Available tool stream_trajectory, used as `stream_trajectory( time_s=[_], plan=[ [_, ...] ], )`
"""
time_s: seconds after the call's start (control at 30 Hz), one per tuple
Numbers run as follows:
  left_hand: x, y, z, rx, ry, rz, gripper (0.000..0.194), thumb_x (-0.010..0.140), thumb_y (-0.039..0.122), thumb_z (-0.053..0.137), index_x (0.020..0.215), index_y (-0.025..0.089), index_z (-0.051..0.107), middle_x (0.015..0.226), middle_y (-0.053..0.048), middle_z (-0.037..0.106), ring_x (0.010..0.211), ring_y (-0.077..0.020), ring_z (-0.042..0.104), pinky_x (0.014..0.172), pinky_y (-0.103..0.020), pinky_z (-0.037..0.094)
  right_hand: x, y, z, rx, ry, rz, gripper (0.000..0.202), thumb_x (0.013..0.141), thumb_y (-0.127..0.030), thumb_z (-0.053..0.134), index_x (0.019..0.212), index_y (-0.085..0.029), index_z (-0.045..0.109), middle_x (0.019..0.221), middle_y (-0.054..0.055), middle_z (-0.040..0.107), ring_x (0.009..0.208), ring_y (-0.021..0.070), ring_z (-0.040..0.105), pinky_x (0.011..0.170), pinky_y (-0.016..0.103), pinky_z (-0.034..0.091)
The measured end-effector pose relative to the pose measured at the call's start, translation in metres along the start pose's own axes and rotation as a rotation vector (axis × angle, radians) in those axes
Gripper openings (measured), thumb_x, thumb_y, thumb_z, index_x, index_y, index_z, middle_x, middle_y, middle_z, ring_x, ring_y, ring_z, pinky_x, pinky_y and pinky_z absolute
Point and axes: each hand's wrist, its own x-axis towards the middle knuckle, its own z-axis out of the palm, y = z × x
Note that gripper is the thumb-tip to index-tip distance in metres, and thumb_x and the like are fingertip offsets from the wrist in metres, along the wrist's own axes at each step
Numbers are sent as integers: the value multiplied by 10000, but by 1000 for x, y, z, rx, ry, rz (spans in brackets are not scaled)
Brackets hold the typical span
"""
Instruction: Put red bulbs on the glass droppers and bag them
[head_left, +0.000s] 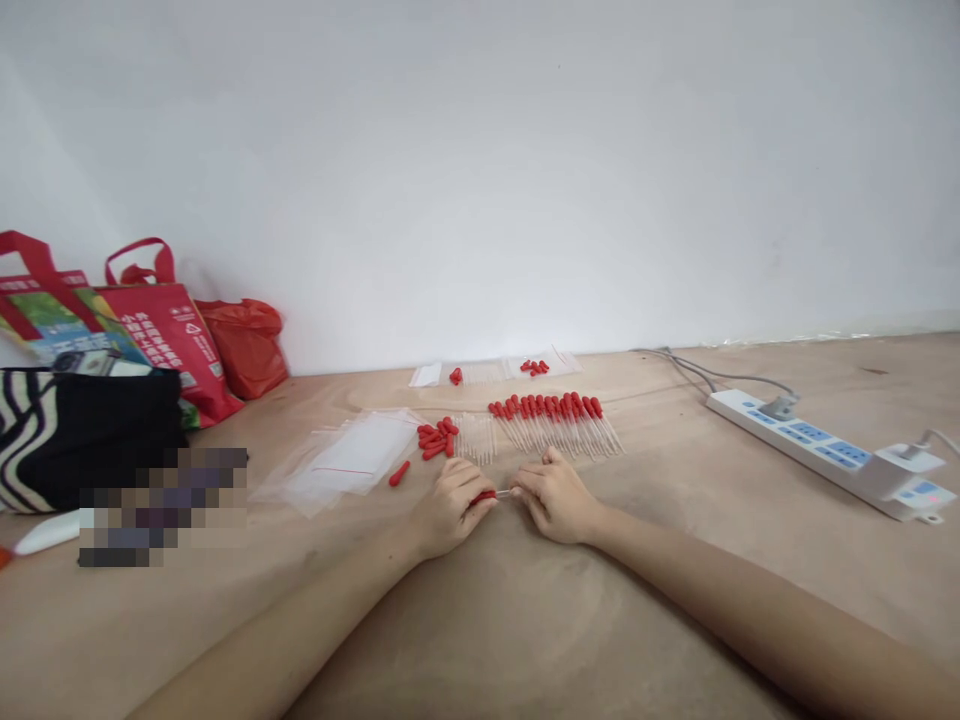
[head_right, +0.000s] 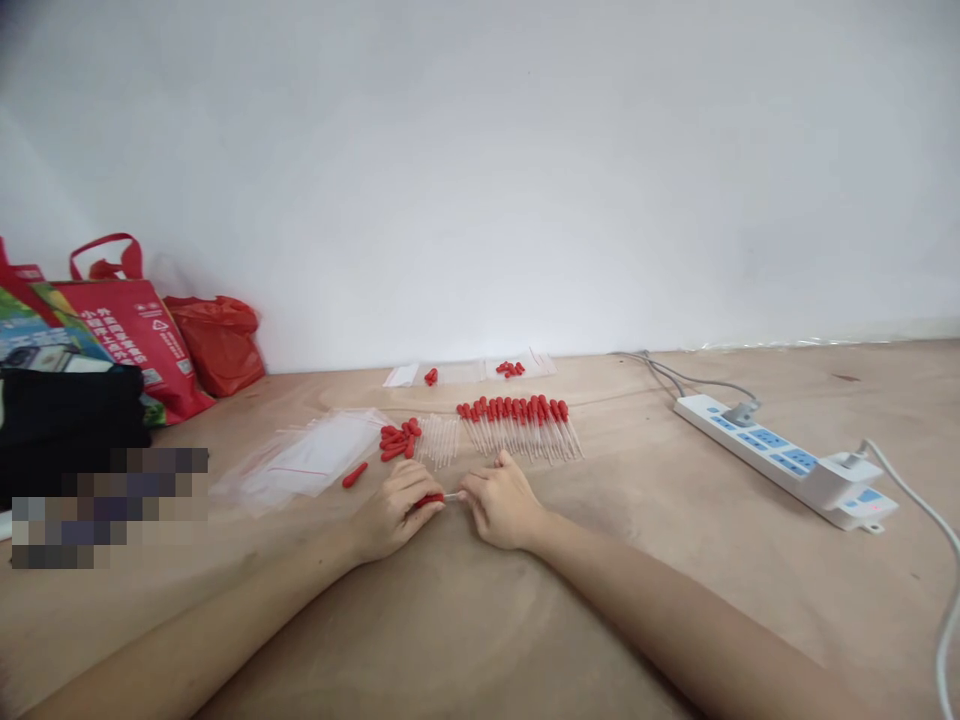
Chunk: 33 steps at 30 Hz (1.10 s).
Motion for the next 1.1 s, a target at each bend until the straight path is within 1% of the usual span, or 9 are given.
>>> stream_trajectory(
  time_s=[0.17, 0.37, 0.43, 0.53, 0.63, 0.7, 0.77, 0.87, 1.1],
  plan=[
    [0, -1, 1, 6, -2, -19, 161, 838, 213, 410, 773, 169, 550, 715, -27, 594, 708, -156, 519, 761, -329, 351, 3, -3, 0, 15, -68, 52, 250, 851, -177, 329, 716, -164, 539, 668, 11, 611, 591, 103, 489, 626, 261, 203],
    [-2, -6, -2, 111, 49, -136, 120, 823, 250, 460, 869, 197, 558, 829, -28, 594, 824, -189, 512, 811, -369, 330, 6, -1, -12, -70, -64, 26, 202, 834, -236, 394, 795, -172, 582, 757, 46, 639, 741, 154, 523, 664, 283, 222],
    [-4, -10, -6, 203, 108, -217, 167, 791, 297, 507, 916, 194, 547, 893, -53, 565, 887, -222, 484, 810, -378, 344, 8, 6, -16, -80, -45, 114, 192, 808, -231, 419, 776, -180, 601, 737, 41, 644, 735, 161, 530, 687, 292, 242],
    [-10, -17, -13, 387, 177, -411, 178, 764, 277, 525, 900, 163, 532, 945, -96, 509, 895, -251, 451, 782, -381, 378, 12, 26, -19, -29, 49, 418, 216, 788, -231, 414, 750, -193, 624, 735, 29, 654, 700, 153, 553, 686, 276, 292],
    [-14, -21, -18, 538, 65, -594, 141, 753, 188, 496, 887, 149, 518, 954, -113, 481, 863, -265, 448, 725, -385, 399, 19, 50, -20, 10, 139, 713, 248, 783, -264, 405, 776, -189, 642, 769, 39, 665, 700, 153, 575, 649, 250, 333],
    [-15, -22, -20, 571, -50, -656, 164, 746, 133, 462, 902, 147, 511, 948, -112, 478, 843, -264, 459, 692, -379, 403, 26, 62, -18, -18, 172, 825, 259, 778, -287, 411, 785, -186, 650, 781, 50, 669, 737, 165, 583, 671, 255, 342],
    [-15, -22, -20, 568, -124, -669, 201, 739, 81, 427, 912, 148, 504, 943, -107, 478, 820, -251, 475, 683, -366, 406, 33, 69, -15, -67, 181, 881, 262, 773, -305, 419, 774, -190, 654, 781, 57, 670, 777, 180, 583, 719, 277, 335],
    [-15, -23, -20, 553, -151, -663, 230, 729, 32, 402, 904, 146, 496, 938, -100, 471, 805, -233, 492, 691, -347, 414, 43, 71, -8, -140, 164, 931, 272, 774, -324, 415, 745, -195, 652, 773, 68, 668, 797, 202, 580, 762, 324, 307],
    [-18, -33, -22, 461, -70, -672, 299, 691, -60, 363, 875, 133, 498, 920, -102, 446, 824, -226, 486, 732, -340, 434, 55, 69, 2, -220, 69, 980, 276, 777, -316, 404, 837, -147, 614, 778, 110, 648, 796, 234, 575, 756, 369, 270]
  ],
)
